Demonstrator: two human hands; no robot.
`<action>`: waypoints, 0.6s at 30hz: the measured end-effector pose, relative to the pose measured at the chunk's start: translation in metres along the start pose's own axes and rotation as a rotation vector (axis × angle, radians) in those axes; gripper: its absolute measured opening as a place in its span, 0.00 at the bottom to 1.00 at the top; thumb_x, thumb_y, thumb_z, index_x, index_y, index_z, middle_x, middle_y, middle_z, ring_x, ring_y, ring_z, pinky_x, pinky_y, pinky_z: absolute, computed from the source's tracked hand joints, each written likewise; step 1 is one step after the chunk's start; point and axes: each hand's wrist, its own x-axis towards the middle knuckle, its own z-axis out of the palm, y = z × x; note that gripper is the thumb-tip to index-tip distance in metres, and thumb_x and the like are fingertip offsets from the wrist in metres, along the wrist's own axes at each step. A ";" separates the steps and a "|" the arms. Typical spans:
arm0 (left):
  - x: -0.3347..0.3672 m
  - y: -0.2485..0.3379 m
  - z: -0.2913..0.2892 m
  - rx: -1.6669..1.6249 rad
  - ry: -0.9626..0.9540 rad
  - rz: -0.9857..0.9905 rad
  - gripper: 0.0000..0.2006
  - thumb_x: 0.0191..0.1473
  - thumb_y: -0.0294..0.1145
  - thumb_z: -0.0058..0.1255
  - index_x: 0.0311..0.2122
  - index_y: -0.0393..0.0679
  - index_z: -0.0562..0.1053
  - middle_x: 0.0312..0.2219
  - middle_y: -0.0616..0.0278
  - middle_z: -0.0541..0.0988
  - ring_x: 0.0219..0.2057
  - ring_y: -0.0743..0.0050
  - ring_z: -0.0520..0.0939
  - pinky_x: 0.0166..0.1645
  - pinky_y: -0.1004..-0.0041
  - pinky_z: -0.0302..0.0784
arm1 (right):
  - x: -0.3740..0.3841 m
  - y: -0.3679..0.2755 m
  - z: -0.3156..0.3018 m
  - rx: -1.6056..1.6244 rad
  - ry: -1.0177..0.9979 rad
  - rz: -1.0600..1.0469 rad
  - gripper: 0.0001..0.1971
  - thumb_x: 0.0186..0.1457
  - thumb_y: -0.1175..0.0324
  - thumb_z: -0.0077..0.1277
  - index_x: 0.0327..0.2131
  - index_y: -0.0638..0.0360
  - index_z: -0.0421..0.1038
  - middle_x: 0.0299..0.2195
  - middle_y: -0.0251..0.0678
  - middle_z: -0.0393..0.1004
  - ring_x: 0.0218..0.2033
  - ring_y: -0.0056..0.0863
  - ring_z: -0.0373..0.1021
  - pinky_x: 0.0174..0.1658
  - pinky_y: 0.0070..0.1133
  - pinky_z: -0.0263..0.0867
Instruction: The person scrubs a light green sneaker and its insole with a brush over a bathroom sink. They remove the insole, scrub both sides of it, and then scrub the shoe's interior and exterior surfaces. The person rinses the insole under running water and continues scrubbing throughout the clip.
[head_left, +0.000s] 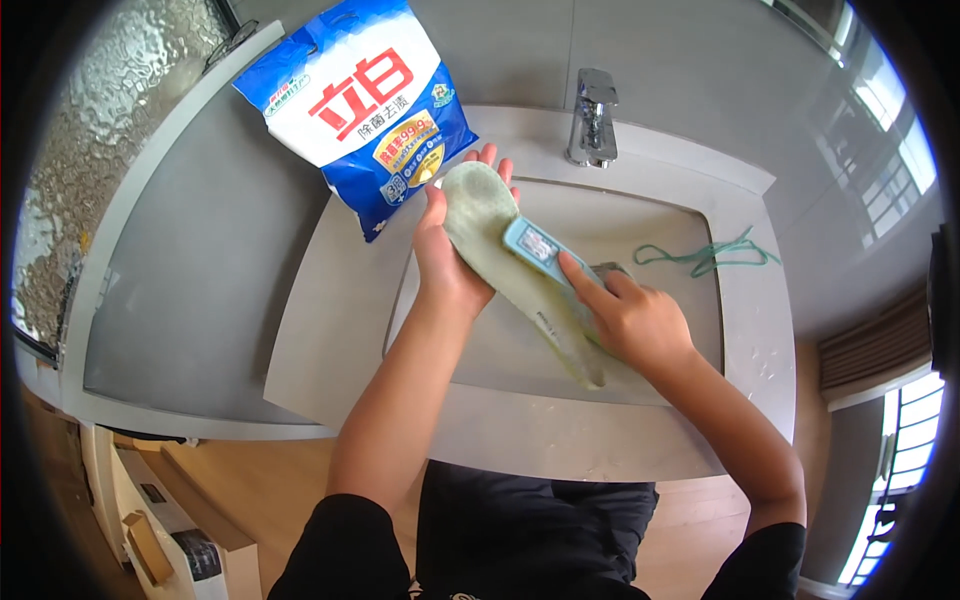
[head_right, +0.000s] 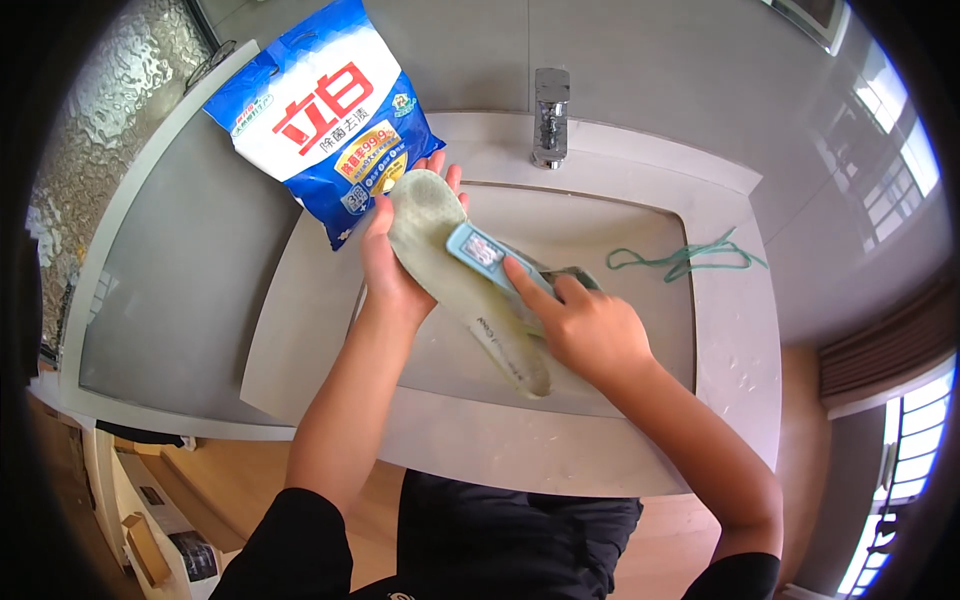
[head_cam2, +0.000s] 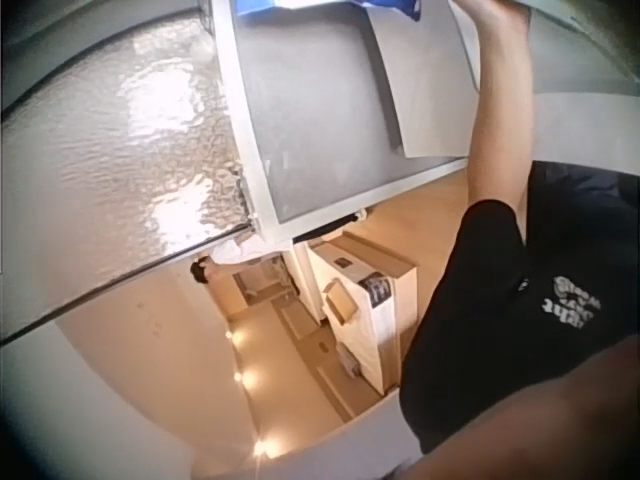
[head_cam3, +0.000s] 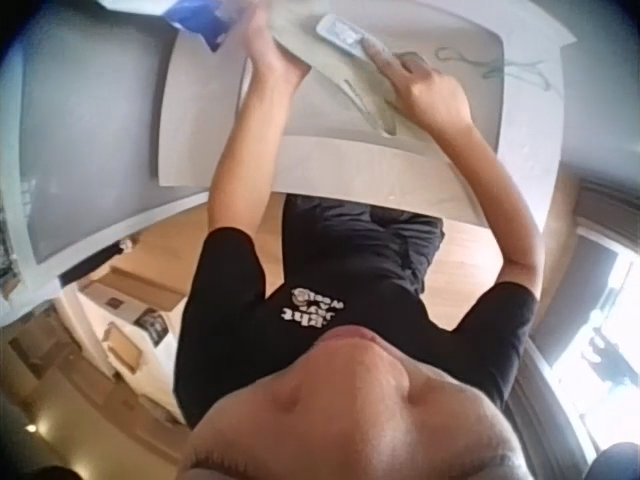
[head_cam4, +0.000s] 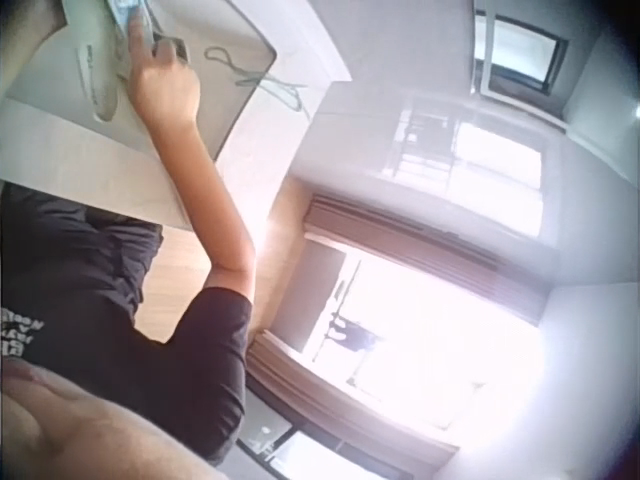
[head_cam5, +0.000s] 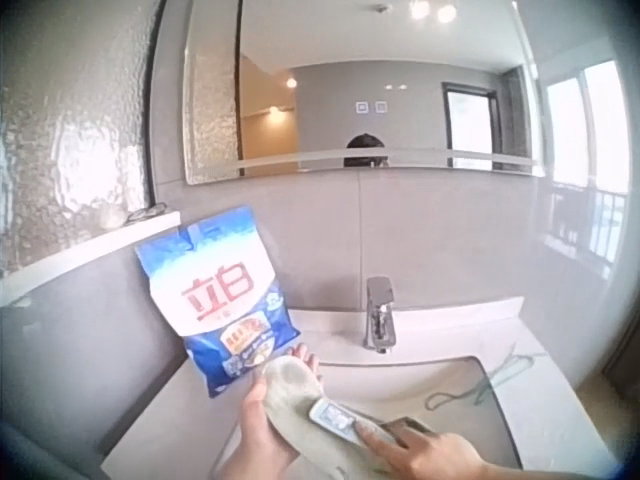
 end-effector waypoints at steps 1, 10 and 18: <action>-0.002 -0.002 0.000 0.008 0.004 -0.011 0.31 0.74 0.56 0.25 0.71 0.46 0.57 0.70 0.60 0.64 0.70 0.56 0.65 0.72 0.54 0.62 | -0.004 0.003 0.003 0.008 0.000 -0.018 0.39 0.52 0.73 0.56 0.68 0.32 0.66 0.26 0.34 0.69 0.16 0.34 0.71 0.19 0.31 0.69; 0.001 -0.014 0.002 0.108 0.060 -0.032 0.29 0.73 0.57 0.32 0.70 0.53 0.59 0.62 0.54 0.71 0.63 0.50 0.73 0.66 0.53 0.70 | 0.042 -0.008 0.033 0.416 0.087 0.070 0.27 0.64 0.66 0.52 0.66 0.37 0.69 0.27 0.40 0.77 0.25 0.43 0.76 0.29 0.37 0.73; -0.001 -0.025 0.004 0.100 0.169 -0.033 0.29 0.72 0.60 0.31 0.67 0.53 0.64 0.55 0.56 0.74 0.58 0.53 0.76 0.64 0.54 0.72 | 0.050 -0.024 0.026 0.354 0.162 0.113 0.26 0.63 0.66 0.54 0.65 0.35 0.70 0.24 0.38 0.74 0.21 0.41 0.75 0.24 0.36 0.71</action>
